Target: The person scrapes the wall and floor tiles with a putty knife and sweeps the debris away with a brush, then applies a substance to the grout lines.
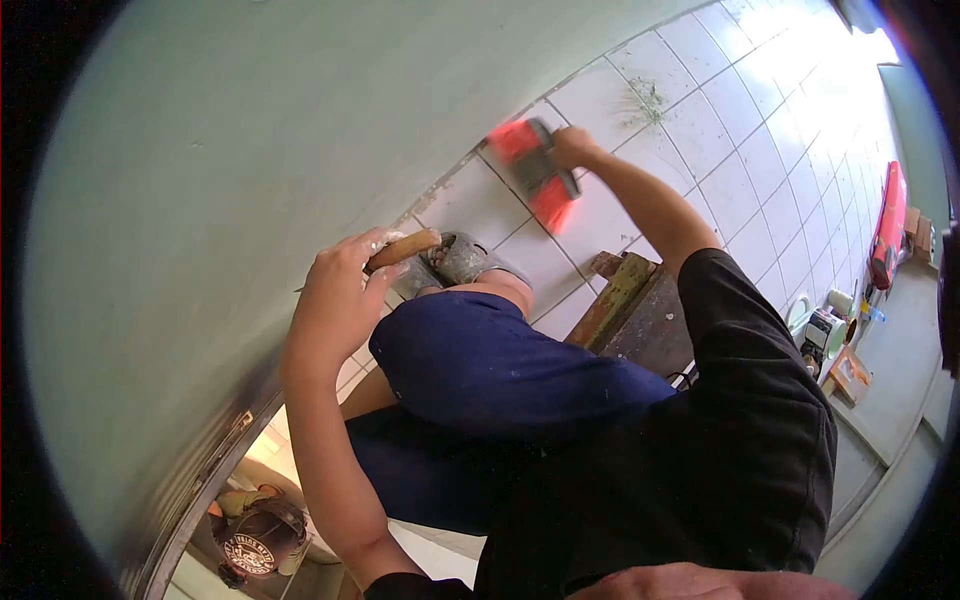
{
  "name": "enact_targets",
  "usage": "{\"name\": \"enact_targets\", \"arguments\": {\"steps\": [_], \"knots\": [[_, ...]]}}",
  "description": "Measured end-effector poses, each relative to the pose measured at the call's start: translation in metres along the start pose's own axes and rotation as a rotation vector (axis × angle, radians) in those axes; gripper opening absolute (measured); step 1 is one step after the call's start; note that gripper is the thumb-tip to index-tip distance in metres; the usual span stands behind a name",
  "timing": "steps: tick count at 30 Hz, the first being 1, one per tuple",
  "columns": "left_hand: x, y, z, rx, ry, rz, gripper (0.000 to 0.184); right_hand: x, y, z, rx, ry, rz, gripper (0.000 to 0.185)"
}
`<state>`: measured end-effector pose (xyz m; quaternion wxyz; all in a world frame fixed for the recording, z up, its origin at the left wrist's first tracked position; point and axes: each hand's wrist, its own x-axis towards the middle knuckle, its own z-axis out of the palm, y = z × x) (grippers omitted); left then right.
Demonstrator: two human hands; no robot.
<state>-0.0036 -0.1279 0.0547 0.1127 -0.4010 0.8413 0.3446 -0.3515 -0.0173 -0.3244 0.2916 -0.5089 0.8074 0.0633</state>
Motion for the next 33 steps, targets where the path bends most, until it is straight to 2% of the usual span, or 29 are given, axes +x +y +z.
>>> {"name": "enact_targets", "arguments": {"steps": [1, 2, 3, 4, 5, 7, 10, 13, 14, 15, 17, 18, 19, 20, 22, 23, 24, 26, 28, 30, 32, 33], "knots": [[0.000, 0.000, -0.002, -0.002, 0.003, 0.000, 0.031, 0.011, 0.029, -0.008, -0.074, -0.012, 0.098, 0.030], [0.000, 0.000, -0.003, -0.029, -0.015, -0.005, 0.031, 0.004, 0.051, -0.032, -0.022, 0.000, 0.244, 0.032], [-0.001, 0.000, -0.005, -0.054, -0.030, -0.009, 0.031, 0.015, 0.087, -0.028, 0.020, 0.091, 0.384, 0.032], [-0.002, -0.005, -0.005, -0.052, -0.022, -0.007, 0.031, 0.000, 0.098, -0.058, 0.052, 0.088, 0.507, 0.032], [-0.002, -0.012, -0.001, -0.021, 0.001, 0.039, 0.031, -0.005, 0.112, -0.067, 0.098, 0.190, 0.639, 0.032], [-0.005, -0.014, -0.002, 0.003, 0.039, 0.090, 0.031, -0.023, 0.135, -0.090, 0.102, 0.252, 0.655, 0.034], [-0.007, -0.001, -0.006, 0.008, 0.000, 0.133, 0.032, -0.084, 0.126, -0.119, 0.152, 0.316, 0.649, 0.041], [0.000, 0.007, 0.003, 0.033, 0.030, 0.182, 0.033, -0.124, 0.153, -0.078, 0.293, 0.366, 0.737, 0.048], [0.002, 0.010, 0.007, 0.032, 0.034, 0.189, 0.033, -0.139, 0.152, -0.064, 0.313, 0.306, 0.814, 0.052], [0.006, 0.014, 0.010, 0.048, 0.022, 0.206, 0.030, -0.149, 0.163, -0.036, 0.334, 0.361, 0.792, 0.055], [0.013, 0.026, 0.008, 0.059, 0.003, 0.260, 0.027, -0.144, 0.224, 0.053, 0.456, 0.306, 0.664, 0.041], [0.021, 0.031, 0.011, 0.061, 0.006, 0.269, 0.027, -0.142, 0.243, 0.095, 0.980, 0.370, 0.685, 0.027], [0.031, 0.034, 0.016, 0.050, -0.024, 0.288, 0.029, -0.160, 0.228, 0.098, 0.994, 0.384, 0.559, 0.020], [0.040, 0.038, 0.021, 0.039, -0.059, 0.305, 0.032, -0.180, 0.194, 0.074, 1.089, 0.205, 0.990, 0.018], [0.054, 0.053, 0.026, 0.070, -0.073, 0.325, 0.031, -0.178, 0.209, 0.095, 0.293, 0.136, 0.808, 0.032], [0.059, 0.062, 0.027, 0.071, -0.179, 0.281, 0.032, -0.207, 0.169, 0.056, 0.295, 0.144, 0.811, 0.032], [0.065, 0.069, 0.027, 0.070, -0.280, 0.236, 0.033, -0.206, 0.112, 0.000, 0.352, 0.126, 0.894, 0.057], [0.089, 0.067, 0.049, 0.081, -0.239, 0.287, 0.038, -0.214, 0.065, -0.034, 0.292, 0.496, 0.416, 0.073], [0.099, 0.077, 0.057, 0.103, -0.212, 0.349, 0.044, -0.230, -0.001, -0.095, 0.479, 0.608, -0.030, 0.087], [0.099, 0.093, 0.058, 0.086, -0.139, 0.370, 0.048, -0.232, -0.054, -0.139, 0.521, 0.655, -0.322, 0.087], [0.100, 0.109, 0.053, 0.163, -0.165, 0.380, 0.052, -0.235, -0.085, -0.165, 0.453, 0.564, -0.459, 0.085], [0.102, 0.113, 0.054, 0.226, -0.174, 0.378, 0.057, -0.232, -0.092, -0.165, 0.371, 0.594, -0.474, 0.070]]}}
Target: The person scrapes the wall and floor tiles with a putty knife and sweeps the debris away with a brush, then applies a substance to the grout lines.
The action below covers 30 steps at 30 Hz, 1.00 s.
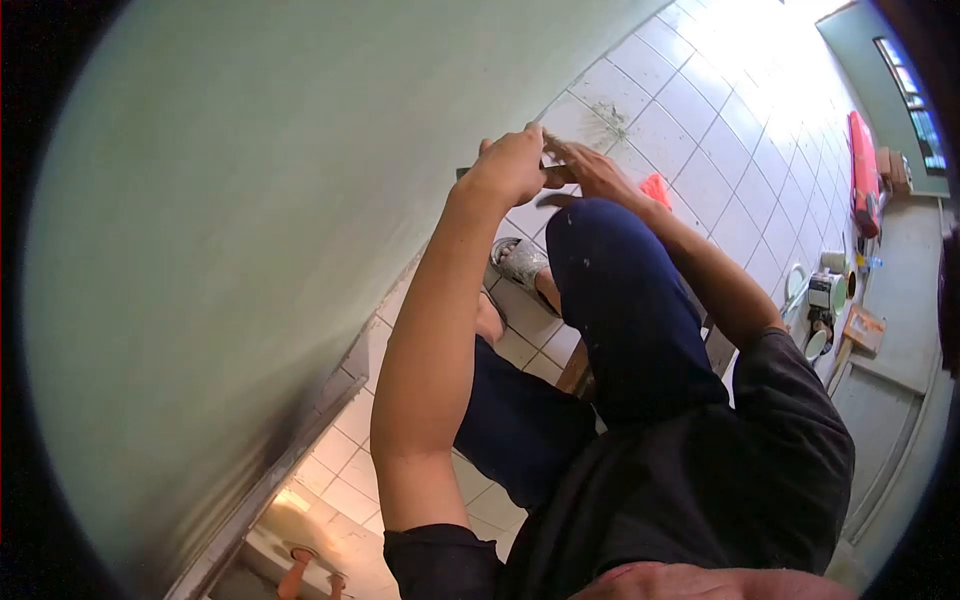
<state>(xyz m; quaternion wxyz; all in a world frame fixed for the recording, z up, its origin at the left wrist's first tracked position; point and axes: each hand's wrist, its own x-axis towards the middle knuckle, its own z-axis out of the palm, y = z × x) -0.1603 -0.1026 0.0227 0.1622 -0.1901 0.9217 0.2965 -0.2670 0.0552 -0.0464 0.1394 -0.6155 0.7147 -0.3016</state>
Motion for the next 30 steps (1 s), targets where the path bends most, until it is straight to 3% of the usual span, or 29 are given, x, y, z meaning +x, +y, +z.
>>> {"name": "enact_targets", "arguments": {"steps": [5, 7, 9, 11, 16, 23, 28, 30], "knots": [[-0.002, -0.017, 0.009, -0.073, -0.001, 0.062, 0.063, -0.019, -0.019, 0.009, -0.129, -0.047, 0.031, 0.047], [-0.004, -0.028, 0.015, 0.068, 0.248, 0.094, 0.059, -0.034, -0.002, 0.037, -0.143, -0.112, 0.372, 0.031], [-0.007, -0.040, 0.004, -0.046, 0.229, 0.094, 0.055, -0.047, 0.036, 0.083, -0.297, -0.376, 0.720, 0.024], [-0.020, -0.043, -0.006, -0.176, 0.071, -0.014, 0.047, -0.066, 0.081, 0.140, -0.339, -0.361, 0.678, 0.019], [-0.036, -0.054, -0.003, -0.208, -0.048, -0.156, 0.041, -0.066, 0.120, 0.208, -0.261, -0.374, 0.729, 0.020], [-0.030, -0.050, -0.007, -0.115, -0.160, -0.217, 0.040, -0.013, 0.147, 0.213, -0.216, -0.329, 0.771, 0.021], [-0.030, -0.049, -0.009, -0.093, -0.176, -0.227, 0.041, -0.009, 0.156, 0.195, -0.282, -0.342, 0.568, 0.021], [-0.030, -0.051, -0.011, -0.065, -0.163, -0.225, 0.041, -0.003, 0.159, 0.190, -0.302, -0.383, 0.587, 0.024]]}}
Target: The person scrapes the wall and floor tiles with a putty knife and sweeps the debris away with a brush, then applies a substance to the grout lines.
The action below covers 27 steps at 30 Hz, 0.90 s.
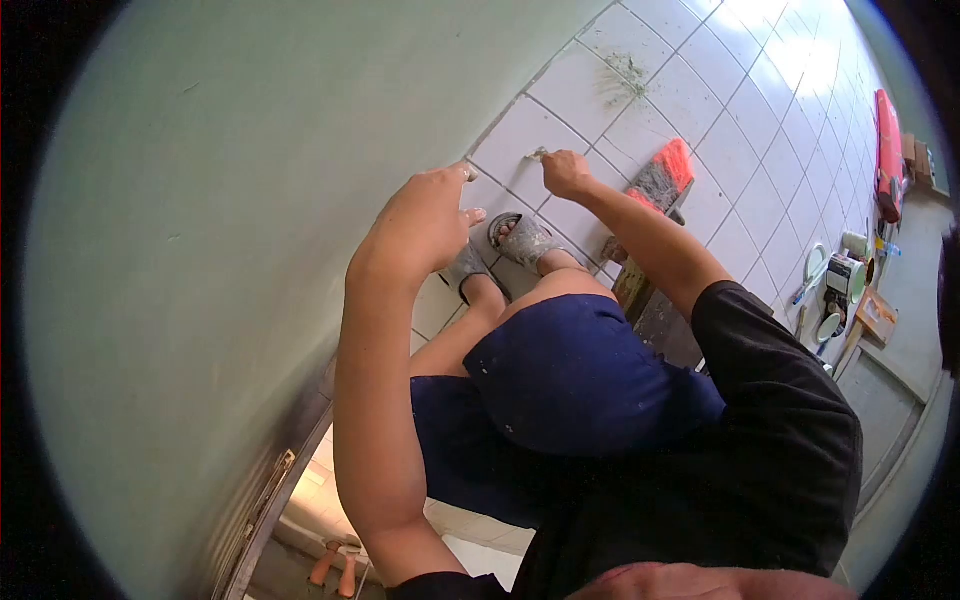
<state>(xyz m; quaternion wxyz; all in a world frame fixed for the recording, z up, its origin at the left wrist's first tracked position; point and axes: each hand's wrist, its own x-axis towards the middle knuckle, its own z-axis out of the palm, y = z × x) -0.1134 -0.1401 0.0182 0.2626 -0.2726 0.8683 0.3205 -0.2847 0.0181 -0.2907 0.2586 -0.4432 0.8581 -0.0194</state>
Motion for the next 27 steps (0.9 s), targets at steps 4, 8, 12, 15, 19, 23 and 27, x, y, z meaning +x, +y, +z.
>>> {"name": "enact_targets", "arguments": {"steps": [4, 8, 12, 15, 19, 23, 27], "knots": [[-0.004, 0.001, 0.001, 0.055, -0.005, -0.016, 0.042, 0.012, 0.001, -0.001, -0.026, -0.040, 0.020, 0.027], [-0.004, 0.004, -0.005, 0.067, -0.054, -0.068, 0.043, 0.003, -0.005, 0.002, -0.034, -0.036, -0.013, 0.026], [-0.002, -0.004, 0.005, 0.092, -0.027, -0.032, 0.042, 0.028, -0.009, -0.007, -0.017, -0.042, 0.049, 0.025], [-0.003, -0.008, 0.004, 0.083, -0.037, -0.032, 0.041, 0.026, -0.013, -0.006, -0.053, -0.053, 0.015, 0.027], [-0.003, -0.012, 0.004, 0.127, -0.021, -0.029, 0.041, 0.039, -0.013, -0.005, -0.010, -0.012, 0.016, 0.026], [-0.001, -0.015, 0.009, 0.089, -0.082, -0.082, 0.048, 0.063, -0.015, -0.017, -0.045, 0.027, 0.010, 0.026], [-0.002, -0.019, 0.007, 0.117, -0.042, -0.054, 0.048, 0.045, -0.013, -0.017, -0.050, 0.023, -0.034, 0.025]]}}
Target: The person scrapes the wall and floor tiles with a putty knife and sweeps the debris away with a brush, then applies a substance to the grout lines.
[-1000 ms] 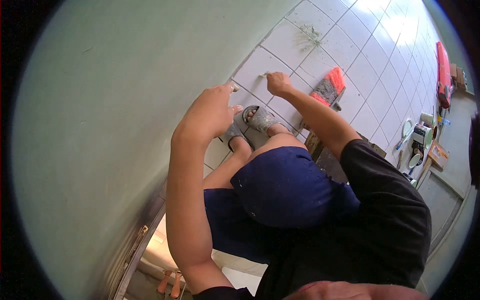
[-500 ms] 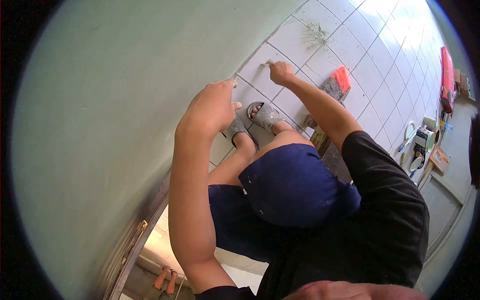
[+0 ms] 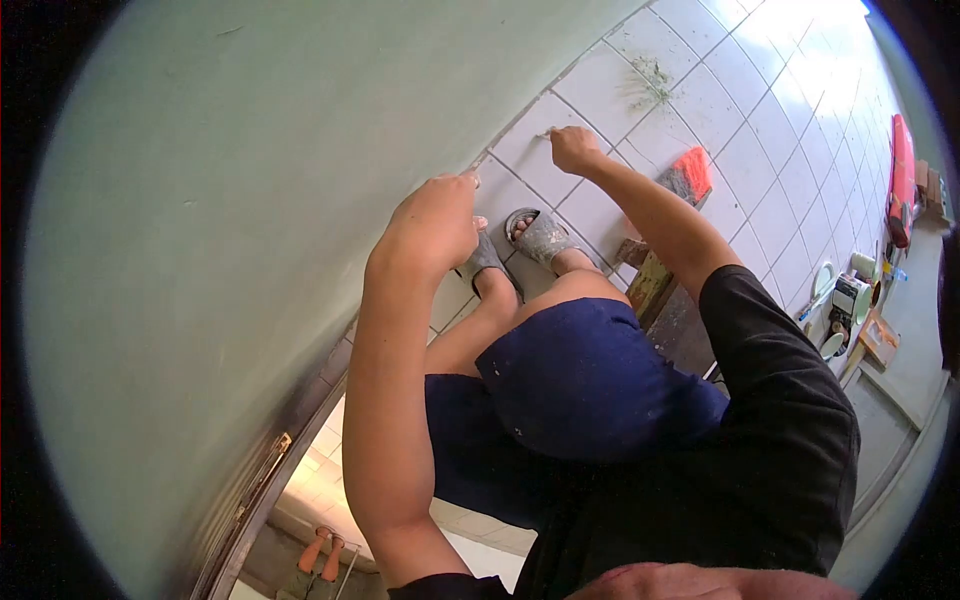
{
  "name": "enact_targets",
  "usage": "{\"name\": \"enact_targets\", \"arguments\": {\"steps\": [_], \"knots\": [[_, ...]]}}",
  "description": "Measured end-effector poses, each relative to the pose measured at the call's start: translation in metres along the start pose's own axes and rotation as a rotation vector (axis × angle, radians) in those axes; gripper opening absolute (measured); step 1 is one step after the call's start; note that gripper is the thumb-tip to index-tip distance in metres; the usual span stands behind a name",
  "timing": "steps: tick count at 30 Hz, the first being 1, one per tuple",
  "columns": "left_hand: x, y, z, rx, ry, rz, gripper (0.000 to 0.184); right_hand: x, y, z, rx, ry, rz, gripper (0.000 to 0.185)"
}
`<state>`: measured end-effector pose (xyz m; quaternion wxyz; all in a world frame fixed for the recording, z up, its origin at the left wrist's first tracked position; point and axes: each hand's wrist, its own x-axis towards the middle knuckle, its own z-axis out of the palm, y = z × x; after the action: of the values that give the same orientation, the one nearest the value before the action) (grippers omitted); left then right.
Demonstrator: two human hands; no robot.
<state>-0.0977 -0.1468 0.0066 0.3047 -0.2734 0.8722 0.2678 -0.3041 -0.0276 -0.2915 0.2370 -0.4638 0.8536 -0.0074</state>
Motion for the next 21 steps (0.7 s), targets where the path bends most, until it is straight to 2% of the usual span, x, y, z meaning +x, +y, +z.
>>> {"name": "enact_targets", "arguments": {"steps": [2, 3, 4, 6, 9, 10, 12, 14, 18, 21], "knots": [[0.000, 0.002, -0.002, 0.021, -0.053, -0.048, 0.046, 0.010, 0.000, -0.003, -0.029, -0.010, 0.035, 0.025], [0.000, 0.002, 0.000, 0.024, -0.064, -0.050, 0.046, 0.021, 0.005, 0.004, 0.004, 0.115, 0.002, 0.025], [0.001, 0.003, 0.002, 0.008, -0.068, -0.032, 0.044, 0.037, 0.009, 0.008, -0.035, 0.042, -0.011, 0.024], [0.004, 0.003, 0.002, -0.013, -0.057, -0.017, 0.043, 0.035, 0.007, 0.005, -0.049, 0.035, -0.028, 0.023], [0.006, -0.001, 0.004, 0.041, -0.010, 0.010, 0.042, -0.013, 0.006, 0.012, -0.006, 0.024, -0.095, 0.024], [0.007, -0.002, 0.004, 0.049, -0.007, 0.006, 0.042, -0.023, 0.005, 0.014, -0.052, -0.079, -0.118, 0.026], [0.006, -0.001, 0.002, 0.061, -0.012, 0.002, 0.041, -0.024, 0.003, 0.015, -0.100, -0.150, -0.102, 0.026], [0.005, 0.004, 0.002, 0.045, -0.047, 0.002, 0.041, -0.007, 0.006, 0.015, 0.010, 0.011, -0.072, 0.025], [0.003, 0.008, 0.005, -0.020, -0.040, -0.009, 0.041, 0.048, 0.019, -0.004, -0.104, -0.075, -0.034, 0.026], [0.007, -0.004, 0.009, 0.036, -0.015, 0.012, 0.042, 0.031, 0.033, -0.011, -0.103, -0.060, -0.119, 0.025]]}}
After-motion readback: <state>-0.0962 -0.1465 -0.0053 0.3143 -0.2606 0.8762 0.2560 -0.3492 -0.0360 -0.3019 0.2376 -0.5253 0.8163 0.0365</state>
